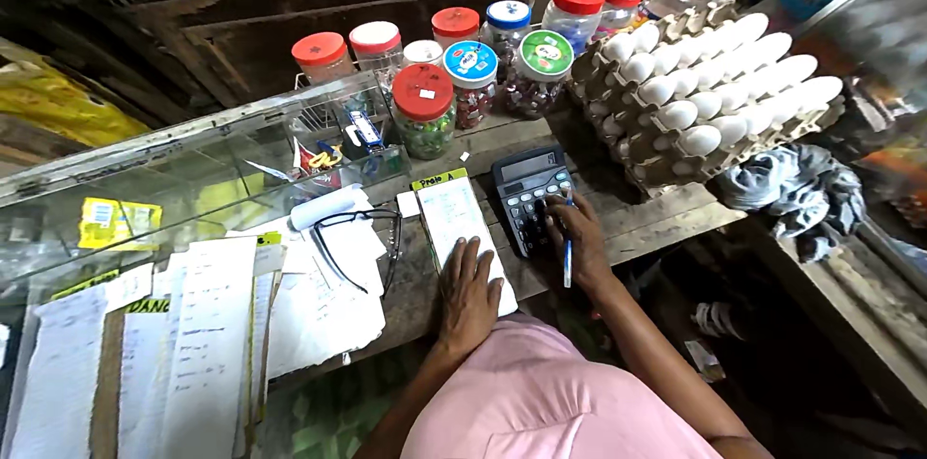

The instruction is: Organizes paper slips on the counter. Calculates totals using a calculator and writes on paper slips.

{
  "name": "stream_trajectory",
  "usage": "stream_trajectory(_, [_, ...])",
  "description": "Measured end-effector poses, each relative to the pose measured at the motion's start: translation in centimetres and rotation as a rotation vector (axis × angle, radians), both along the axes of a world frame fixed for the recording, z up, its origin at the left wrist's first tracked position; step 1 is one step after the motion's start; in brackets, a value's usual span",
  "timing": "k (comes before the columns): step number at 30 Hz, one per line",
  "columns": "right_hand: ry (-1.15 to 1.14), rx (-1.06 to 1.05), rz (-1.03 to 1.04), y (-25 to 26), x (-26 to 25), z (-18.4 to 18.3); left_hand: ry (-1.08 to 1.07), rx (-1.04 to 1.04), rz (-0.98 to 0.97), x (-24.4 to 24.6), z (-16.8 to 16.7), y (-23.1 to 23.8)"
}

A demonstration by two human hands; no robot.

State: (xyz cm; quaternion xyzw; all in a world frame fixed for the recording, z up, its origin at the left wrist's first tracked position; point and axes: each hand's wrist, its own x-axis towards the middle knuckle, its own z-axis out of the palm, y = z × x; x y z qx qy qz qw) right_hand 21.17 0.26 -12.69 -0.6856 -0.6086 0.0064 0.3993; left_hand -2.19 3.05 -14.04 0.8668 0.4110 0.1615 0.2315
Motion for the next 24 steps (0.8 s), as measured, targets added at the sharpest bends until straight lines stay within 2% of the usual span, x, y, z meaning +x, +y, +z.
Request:
stream_trajectory(3, [0.005, -0.043, 0.0, -0.2, 0.3, -0.2, -0.011, 0.003, 0.003, 0.1, 0.0, 0.0])
stream_trajectory(7, [0.197, 0.041, 0.002, -1.9, 0.4, 1.1, -0.019, 0.024, 0.008, 0.0, -0.2, -0.1])
stream_trajectory(11, [0.274, 0.088, -0.044, -4.6, 1.2, -0.1, -0.033, 0.049, 0.005, 0.1, -0.6, -0.1])
stream_trajectory(16, [0.243, 0.095, -0.073, -7.0, 1.0, -1.4, -0.034, 0.05, 0.007, 0.1, -0.5, -0.2])
stream_trajectory(24, [0.183, 0.066, -0.048, -6.8, 0.6, -1.4, -0.049, 0.08, 0.009, -0.1, -0.6, -0.3])
